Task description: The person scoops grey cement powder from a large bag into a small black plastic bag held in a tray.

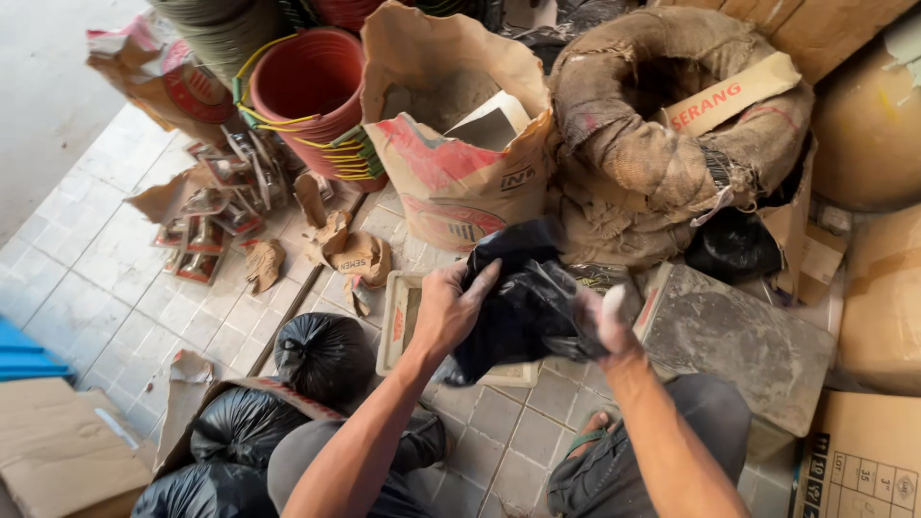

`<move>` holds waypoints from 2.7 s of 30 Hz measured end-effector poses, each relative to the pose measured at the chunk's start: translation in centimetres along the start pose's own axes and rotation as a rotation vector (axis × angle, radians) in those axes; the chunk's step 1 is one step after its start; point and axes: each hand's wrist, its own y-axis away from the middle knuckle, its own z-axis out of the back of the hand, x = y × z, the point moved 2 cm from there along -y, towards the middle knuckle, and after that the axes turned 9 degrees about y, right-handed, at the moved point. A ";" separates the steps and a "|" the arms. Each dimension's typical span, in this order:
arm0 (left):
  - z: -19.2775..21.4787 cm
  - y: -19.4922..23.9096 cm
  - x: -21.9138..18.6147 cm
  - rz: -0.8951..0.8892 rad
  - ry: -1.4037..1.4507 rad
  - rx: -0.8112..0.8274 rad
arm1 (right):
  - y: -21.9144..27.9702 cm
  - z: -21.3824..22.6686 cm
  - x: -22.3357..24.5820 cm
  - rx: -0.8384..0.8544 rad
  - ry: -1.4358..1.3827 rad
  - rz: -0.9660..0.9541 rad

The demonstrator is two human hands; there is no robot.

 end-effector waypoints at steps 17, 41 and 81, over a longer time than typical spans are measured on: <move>0.8 9.1 -2.8 -0.266 -0.594 -0.305 | 2.7 -2.9 -2.6 -0.171 0.716 -0.100; 2.7 13.5 6.5 0.131 -0.341 -0.187 | 5.1 -6.9 2.3 -0.378 0.467 -0.157; 5.1 -3.5 -6.7 -0.401 -0.763 -0.069 | -26.5 -2.5 16.6 -0.344 1.642 0.350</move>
